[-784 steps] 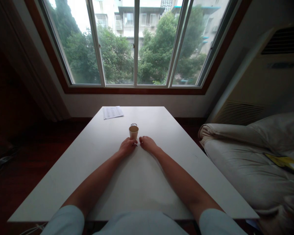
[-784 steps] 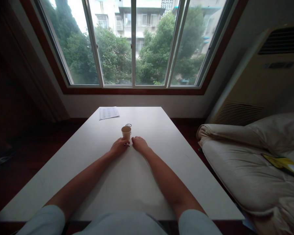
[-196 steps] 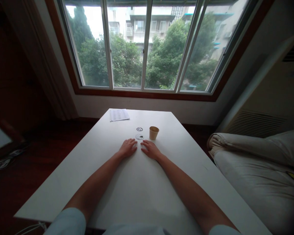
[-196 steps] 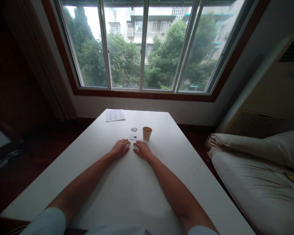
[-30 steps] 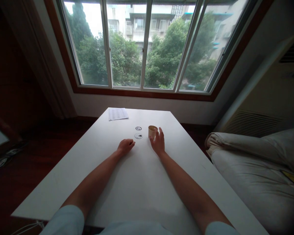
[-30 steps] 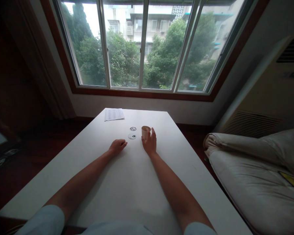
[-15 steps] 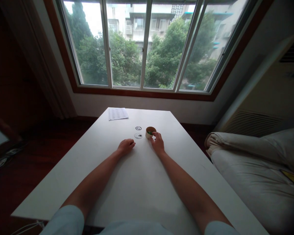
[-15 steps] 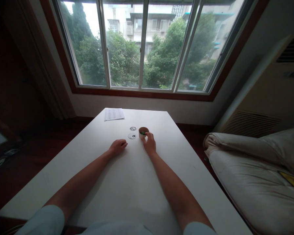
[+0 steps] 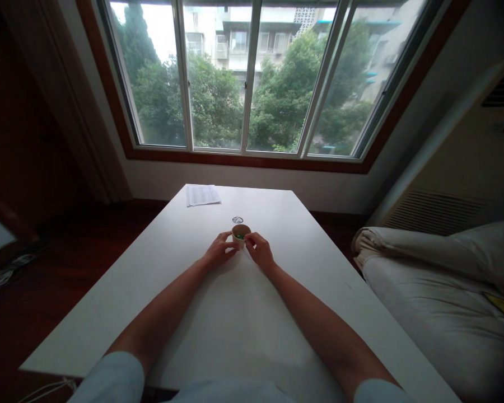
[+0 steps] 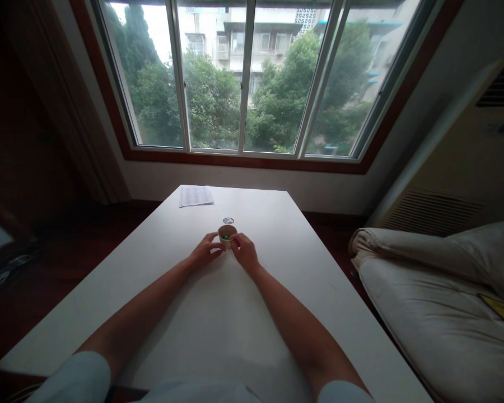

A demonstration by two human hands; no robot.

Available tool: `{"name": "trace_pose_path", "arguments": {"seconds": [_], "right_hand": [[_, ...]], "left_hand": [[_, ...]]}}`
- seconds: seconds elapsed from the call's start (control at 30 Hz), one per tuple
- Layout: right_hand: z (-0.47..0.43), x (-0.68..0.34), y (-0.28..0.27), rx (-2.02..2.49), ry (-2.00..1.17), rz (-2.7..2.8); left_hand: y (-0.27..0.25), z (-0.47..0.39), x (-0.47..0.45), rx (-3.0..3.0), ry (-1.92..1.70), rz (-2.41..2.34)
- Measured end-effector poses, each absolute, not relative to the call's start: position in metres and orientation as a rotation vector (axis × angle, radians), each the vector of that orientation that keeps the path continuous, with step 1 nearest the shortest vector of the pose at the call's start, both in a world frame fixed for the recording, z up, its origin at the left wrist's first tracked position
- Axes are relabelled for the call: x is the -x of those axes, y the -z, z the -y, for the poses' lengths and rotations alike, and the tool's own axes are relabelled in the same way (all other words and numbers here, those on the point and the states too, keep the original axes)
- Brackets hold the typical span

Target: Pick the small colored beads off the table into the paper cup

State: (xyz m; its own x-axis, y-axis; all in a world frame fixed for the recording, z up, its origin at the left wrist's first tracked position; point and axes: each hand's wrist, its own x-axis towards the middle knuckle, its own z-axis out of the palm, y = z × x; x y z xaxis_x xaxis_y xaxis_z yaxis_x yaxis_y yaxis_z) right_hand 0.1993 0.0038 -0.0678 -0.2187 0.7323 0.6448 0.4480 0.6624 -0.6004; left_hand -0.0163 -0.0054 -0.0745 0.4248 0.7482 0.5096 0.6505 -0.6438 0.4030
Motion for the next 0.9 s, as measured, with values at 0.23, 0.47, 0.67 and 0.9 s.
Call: {"name": "trace_pose_path", "arguments": {"seconds": [0.23,0.47,0.67,0.9], "right_hand": [[-0.002,-0.197,0.067,0.895,-0.497,1.798],[-0.005,-0.195,0.072,0.854,-0.634,1.821],[-0.005,-0.196,0.077,0.853,-0.663,1.869],[-0.013,-0.204,0.085,0.958,-0.596,1.904]], "left_hand": [[0.073,0.006,0.019,-2.509,-0.909,-1.15],[0.071,0.004,0.023,-2.401,-0.899,-1.168],[0.073,0.005,0.022,-2.373,-0.958,-1.236],[0.08,-0.012,0.037,-2.342,-1.018,-1.42]]}}
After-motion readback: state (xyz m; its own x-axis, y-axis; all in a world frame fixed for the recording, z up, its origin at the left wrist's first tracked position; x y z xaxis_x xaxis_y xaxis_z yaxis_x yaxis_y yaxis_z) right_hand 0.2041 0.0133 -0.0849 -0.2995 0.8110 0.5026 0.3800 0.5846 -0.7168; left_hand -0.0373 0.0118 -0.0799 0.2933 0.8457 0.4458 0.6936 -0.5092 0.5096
